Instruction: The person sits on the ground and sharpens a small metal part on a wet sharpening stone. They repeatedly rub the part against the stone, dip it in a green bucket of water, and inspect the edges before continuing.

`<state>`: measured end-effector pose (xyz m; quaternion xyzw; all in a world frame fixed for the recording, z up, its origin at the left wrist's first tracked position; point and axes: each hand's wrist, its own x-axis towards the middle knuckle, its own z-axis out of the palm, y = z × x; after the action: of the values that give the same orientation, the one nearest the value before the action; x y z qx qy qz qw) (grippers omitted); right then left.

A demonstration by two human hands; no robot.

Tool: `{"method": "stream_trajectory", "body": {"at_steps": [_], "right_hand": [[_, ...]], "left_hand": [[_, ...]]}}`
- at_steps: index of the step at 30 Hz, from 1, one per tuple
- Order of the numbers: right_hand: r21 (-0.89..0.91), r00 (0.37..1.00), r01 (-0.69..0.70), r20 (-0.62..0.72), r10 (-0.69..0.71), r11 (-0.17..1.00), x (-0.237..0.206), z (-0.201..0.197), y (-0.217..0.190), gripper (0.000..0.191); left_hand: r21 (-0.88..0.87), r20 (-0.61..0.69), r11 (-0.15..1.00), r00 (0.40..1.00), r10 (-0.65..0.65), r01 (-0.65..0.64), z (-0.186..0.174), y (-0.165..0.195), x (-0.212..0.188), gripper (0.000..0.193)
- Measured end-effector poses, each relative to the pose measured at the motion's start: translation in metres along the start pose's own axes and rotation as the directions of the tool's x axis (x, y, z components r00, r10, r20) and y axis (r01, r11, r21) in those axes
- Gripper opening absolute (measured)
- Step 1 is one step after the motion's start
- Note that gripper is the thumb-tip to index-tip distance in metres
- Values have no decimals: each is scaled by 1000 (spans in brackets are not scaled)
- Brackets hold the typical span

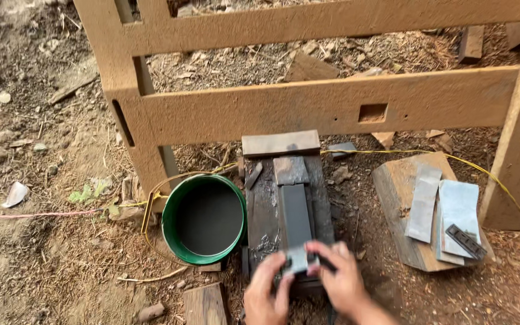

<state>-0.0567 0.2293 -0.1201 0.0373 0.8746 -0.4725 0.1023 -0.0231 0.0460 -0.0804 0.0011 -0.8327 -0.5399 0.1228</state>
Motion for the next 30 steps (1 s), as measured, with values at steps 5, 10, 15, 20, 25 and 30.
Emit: {"method": "stream_trajectory", "body": {"at_steps": [5,10,15,20,25,30], "right_hand": [[178,968,236,-126,-216,955,67,1,-8,34],[-32,998,55,14,-55,998,-1,-3,-1,39],[64,963,251,-118,-242,966,52,-3,4,35],[32,1000,23,-1,-23,999,-7,-1,6,33],[39,995,90,-42,-88,995,51,-6,3,35],[25,945,312,-112,-308,950,-2,-1,8,35]], "left_hand": [[28,-19,999,1000,20,-20,6,-21,61,33],[-12,28,998,997,-69,70,-3,2,5,37],[11,41,1000,999,-25,25,6,-14,47,30],[25,95,1000,995,4,-6,-1,-5,3,32],[54,13,998,1000,-14,13,12,-16,46,34],[77,30,997,999,20,-22,1,-2,2,32]]}}
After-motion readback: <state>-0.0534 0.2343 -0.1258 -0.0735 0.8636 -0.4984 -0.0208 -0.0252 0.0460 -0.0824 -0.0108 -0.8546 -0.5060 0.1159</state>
